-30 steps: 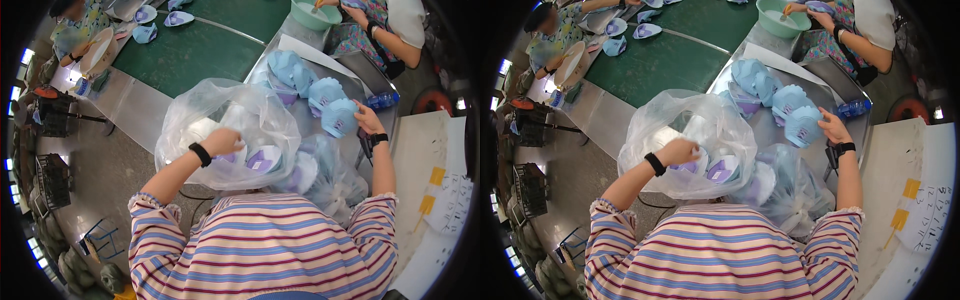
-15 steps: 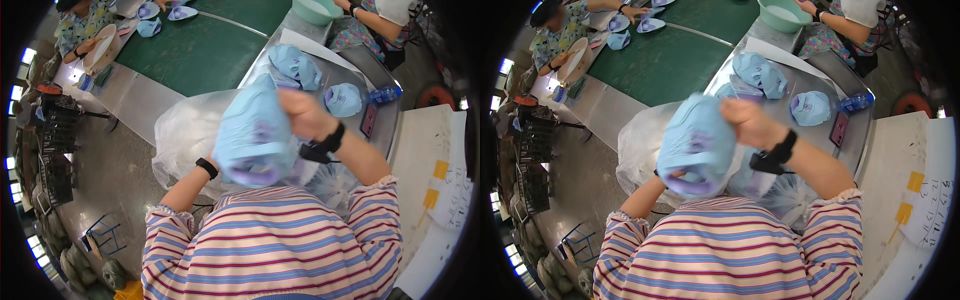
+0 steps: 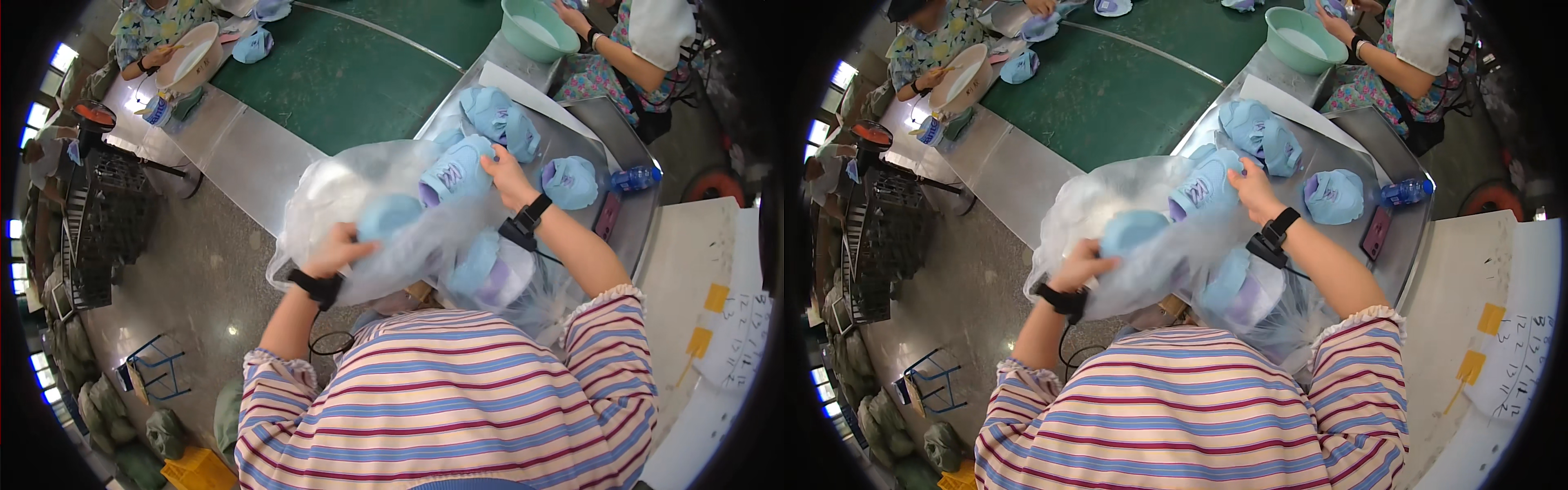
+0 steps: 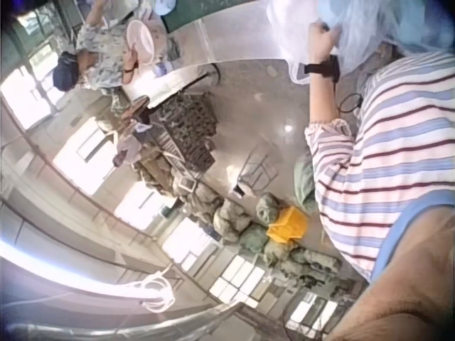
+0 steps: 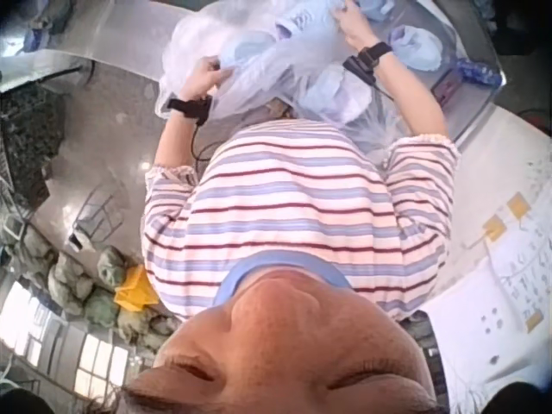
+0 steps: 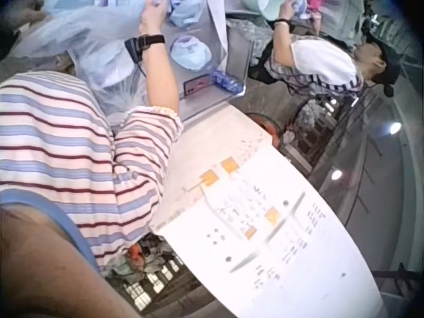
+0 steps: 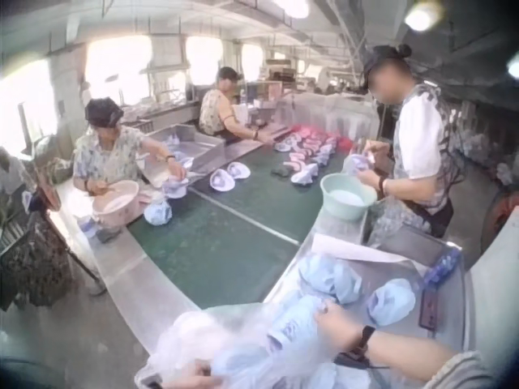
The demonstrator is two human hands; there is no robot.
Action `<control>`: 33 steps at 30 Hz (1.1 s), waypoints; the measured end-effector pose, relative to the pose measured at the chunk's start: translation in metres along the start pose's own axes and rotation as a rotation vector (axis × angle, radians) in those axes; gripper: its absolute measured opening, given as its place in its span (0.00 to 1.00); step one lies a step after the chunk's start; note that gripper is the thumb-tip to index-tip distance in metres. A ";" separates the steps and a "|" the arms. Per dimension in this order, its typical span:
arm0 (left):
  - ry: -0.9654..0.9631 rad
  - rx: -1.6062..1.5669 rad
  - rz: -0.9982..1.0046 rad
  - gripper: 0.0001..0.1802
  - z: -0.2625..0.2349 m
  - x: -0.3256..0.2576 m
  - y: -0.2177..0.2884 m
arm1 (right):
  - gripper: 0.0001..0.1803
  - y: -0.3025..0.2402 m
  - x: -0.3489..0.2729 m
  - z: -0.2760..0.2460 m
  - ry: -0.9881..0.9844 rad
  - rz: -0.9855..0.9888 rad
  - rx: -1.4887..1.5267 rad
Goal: The person writes on a document with a pen, then moves to a packing station to place light blue slippers into a large plastic bag. The person repeatedly picks up slippers from a metal tray and stuffs them into the bag, occasionally adjusting the bag's opening. Other workers are visible in the background handling similar items.
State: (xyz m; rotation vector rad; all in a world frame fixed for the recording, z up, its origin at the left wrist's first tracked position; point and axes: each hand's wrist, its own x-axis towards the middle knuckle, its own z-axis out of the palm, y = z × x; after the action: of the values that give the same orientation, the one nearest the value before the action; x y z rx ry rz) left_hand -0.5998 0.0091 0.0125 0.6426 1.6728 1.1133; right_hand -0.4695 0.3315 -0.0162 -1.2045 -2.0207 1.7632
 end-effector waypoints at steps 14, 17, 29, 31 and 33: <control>0.199 -0.535 0.450 0.18 -0.063 0.016 0.048 | 0.14 -0.083 -0.045 -0.062 -0.971 -0.377 0.102; 0.116 -0.308 0.485 0.16 -0.055 0.038 0.062 | 0.19 -0.091 -0.032 -0.075 -1.048 -0.219 0.668; 0.270 -0.972 0.518 0.16 -0.016 0.096 0.069 | 0.18 -0.057 -0.039 -0.059 -0.642 -0.149 0.969; 0.273 -0.978 0.498 0.16 -0.023 0.095 0.066 | 0.18 -0.063 -0.043 -0.069 -0.702 -0.006 1.146; 0.249 -0.987 0.493 0.15 -0.021 0.099 0.065 | 0.18 -0.073 -0.051 -0.079 -0.841 0.068 1.171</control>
State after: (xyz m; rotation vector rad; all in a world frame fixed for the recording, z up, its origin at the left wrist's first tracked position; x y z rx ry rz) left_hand -0.6620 0.1107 0.0296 0.2591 0.9424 2.2169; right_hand -0.4197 0.3580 0.0885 -0.1357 -0.6842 3.0377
